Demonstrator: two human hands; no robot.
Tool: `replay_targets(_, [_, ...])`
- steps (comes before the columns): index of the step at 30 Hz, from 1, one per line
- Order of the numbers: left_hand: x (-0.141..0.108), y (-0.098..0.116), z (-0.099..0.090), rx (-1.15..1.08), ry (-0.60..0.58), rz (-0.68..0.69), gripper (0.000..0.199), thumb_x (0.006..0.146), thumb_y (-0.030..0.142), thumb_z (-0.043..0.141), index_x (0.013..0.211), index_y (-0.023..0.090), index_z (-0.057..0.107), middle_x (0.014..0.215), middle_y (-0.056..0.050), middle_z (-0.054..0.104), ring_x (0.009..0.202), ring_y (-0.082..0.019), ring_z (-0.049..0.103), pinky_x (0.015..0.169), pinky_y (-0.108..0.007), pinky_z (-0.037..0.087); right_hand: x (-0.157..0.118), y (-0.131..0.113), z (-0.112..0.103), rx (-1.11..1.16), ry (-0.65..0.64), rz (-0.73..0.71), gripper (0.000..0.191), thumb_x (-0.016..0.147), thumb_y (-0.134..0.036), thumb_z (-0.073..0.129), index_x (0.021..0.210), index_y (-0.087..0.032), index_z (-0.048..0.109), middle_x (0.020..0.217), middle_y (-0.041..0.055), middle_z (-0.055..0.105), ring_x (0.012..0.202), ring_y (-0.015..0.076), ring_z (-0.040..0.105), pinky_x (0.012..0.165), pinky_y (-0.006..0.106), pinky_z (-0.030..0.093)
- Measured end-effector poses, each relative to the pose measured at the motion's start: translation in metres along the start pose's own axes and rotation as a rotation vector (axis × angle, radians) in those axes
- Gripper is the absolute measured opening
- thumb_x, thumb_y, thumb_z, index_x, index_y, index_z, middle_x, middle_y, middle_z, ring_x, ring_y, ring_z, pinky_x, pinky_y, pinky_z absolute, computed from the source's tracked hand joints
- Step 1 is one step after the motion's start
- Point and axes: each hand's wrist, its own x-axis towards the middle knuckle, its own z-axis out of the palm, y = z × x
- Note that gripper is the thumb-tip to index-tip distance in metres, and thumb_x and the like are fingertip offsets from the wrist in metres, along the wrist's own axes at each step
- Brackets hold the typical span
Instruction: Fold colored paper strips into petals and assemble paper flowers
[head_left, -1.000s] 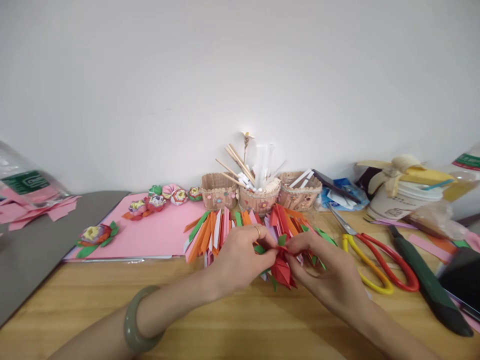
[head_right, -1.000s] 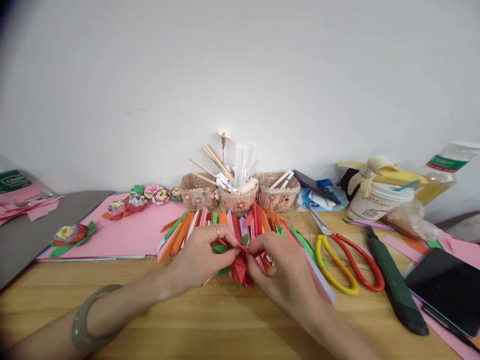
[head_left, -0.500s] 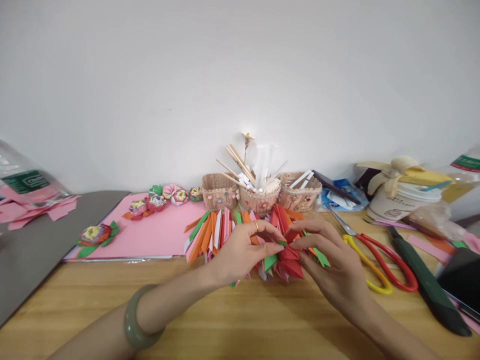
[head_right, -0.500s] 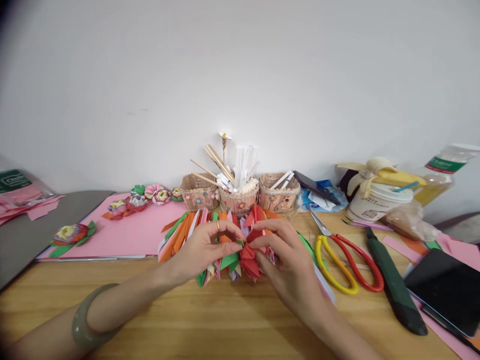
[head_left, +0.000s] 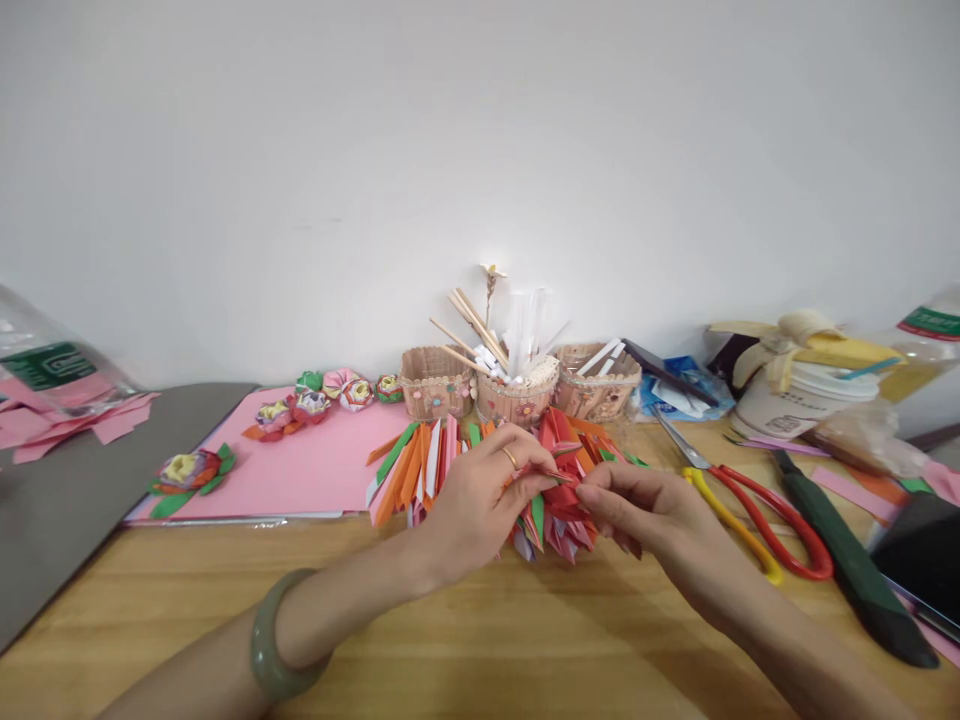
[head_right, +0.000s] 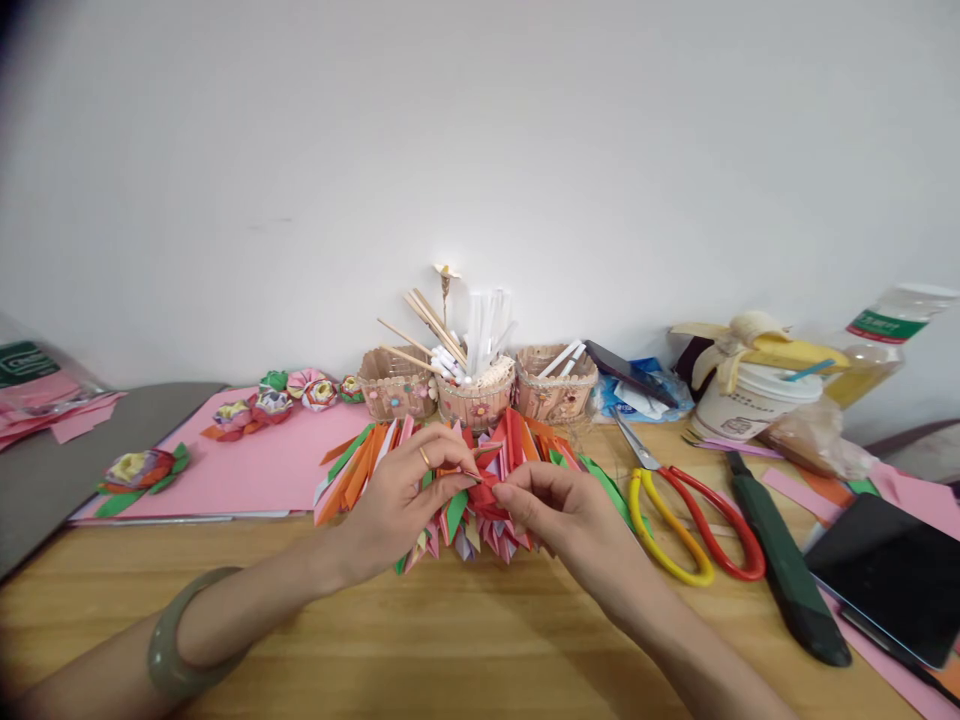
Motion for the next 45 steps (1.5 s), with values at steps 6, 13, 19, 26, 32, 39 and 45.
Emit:
replay_targets(6, [0.001, 0.001, -0.003, -0.043, 0.003, -0.021, 0.009, 0.085, 0.017, 0.046, 0.079, 0.016, 0.053, 0.081, -0.001, 0.050, 0.077, -0.011, 0.048, 0.069, -0.022, 0.039, 0.002, 0.005, -0.002, 0.196, -0.018, 0.078, 0.034, 0.071, -0.045, 0.063, 0.057, -0.016, 0.051, 0.047, -0.0063, 0.041, 0.042, 0.0048, 0.030, 0.039, 0.019, 0.019])
replay_targets(13, [0.002, 0.000, -0.005, -0.067, 0.044, -0.015, 0.009, 0.085, 0.017, 0.045, 0.078, 0.017, 0.051, 0.081, -0.001, 0.048, 0.076, -0.011, 0.046, 0.069, -0.023, 0.038, 0.005, 0.010, 0.000, 0.349, -0.036, 0.120, 0.033, 0.068, -0.042, 0.067, 0.057, -0.015, 0.052, 0.044, -0.0072, 0.042, 0.039, 0.0027, 0.029, 0.038, 0.019, 0.017])
replay_targets(19, [0.003, 0.000, -0.006, -0.085, 0.043, 0.004, 0.009, 0.085, 0.016, 0.045, 0.078, 0.017, 0.051, 0.080, -0.001, 0.048, 0.075, -0.012, 0.046, 0.068, -0.024, 0.038, 0.006, 0.010, 0.000, 0.412, -0.024, 0.152, 0.031, 0.065, -0.039, 0.069, 0.057, -0.015, 0.051, 0.043, -0.0073, 0.042, 0.037, 0.0020, 0.028, 0.038, 0.019, 0.015])
replay_targets(26, [0.004, 0.000, -0.006, -0.172, 0.082, -0.044, 0.006, 0.083, 0.017, 0.047, 0.080, 0.018, 0.052, 0.081, -0.001, 0.049, 0.076, -0.012, 0.047, 0.069, -0.025, 0.040, 0.004, 0.009, -0.001, 0.425, -0.099, 0.186, 0.032, 0.068, -0.039, 0.066, 0.056, -0.015, 0.049, 0.042, -0.0073, 0.041, 0.036, 0.0025, 0.024, 0.038, 0.019, 0.013])
replay_targets(32, [0.008, -0.005, -0.012, -0.537, 0.011, -0.173, 0.005, 0.082, 0.022, 0.051, 0.085, 0.017, 0.053, 0.090, -0.003, 0.056, 0.086, -0.012, 0.053, 0.079, -0.026, 0.041, 0.006, 0.013, -0.008, 0.300, 0.120, 0.039, 0.038, 0.074, -0.037, 0.057, 0.045, -0.017, 0.043, 0.042, -0.0061, 0.032, 0.041, 0.0065, 0.024, 0.040, 0.022, 0.019])
replay_targets(39, [0.006, -0.009, -0.007, -0.800, -0.190, -0.296, 0.015, 0.076, 0.030, 0.060, 0.079, 0.016, 0.054, 0.083, -0.003, 0.058, 0.079, -0.012, 0.054, 0.074, -0.025, 0.042, 0.002, 0.005, -0.004, 0.054, 0.188, -0.142, 0.020, 0.078, -0.039, 0.056, 0.084, -0.021, 0.063, 0.075, 0.0001, 0.060, 0.069, 0.0141, 0.052, 0.058, 0.022, 0.041])
replay_targets(45, [0.004, -0.008, -0.005, -0.754, -0.281, -0.364, 0.020, 0.070, 0.032, 0.065, 0.078, 0.016, 0.056, 0.080, -0.003, 0.054, 0.078, -0.013, 0.052, 0.072, -0.026, 0.042, -0.003, 0.002, 0.001, -0.184, 0.250, -0.251, 0.019, 0.076, -0.038, 0.060, 0.080, -0.021, 0.067, 0.067, 0.0015, 0.063, 0.059, 0.0145, 0.055, 0.052, 0.025, 0.044])
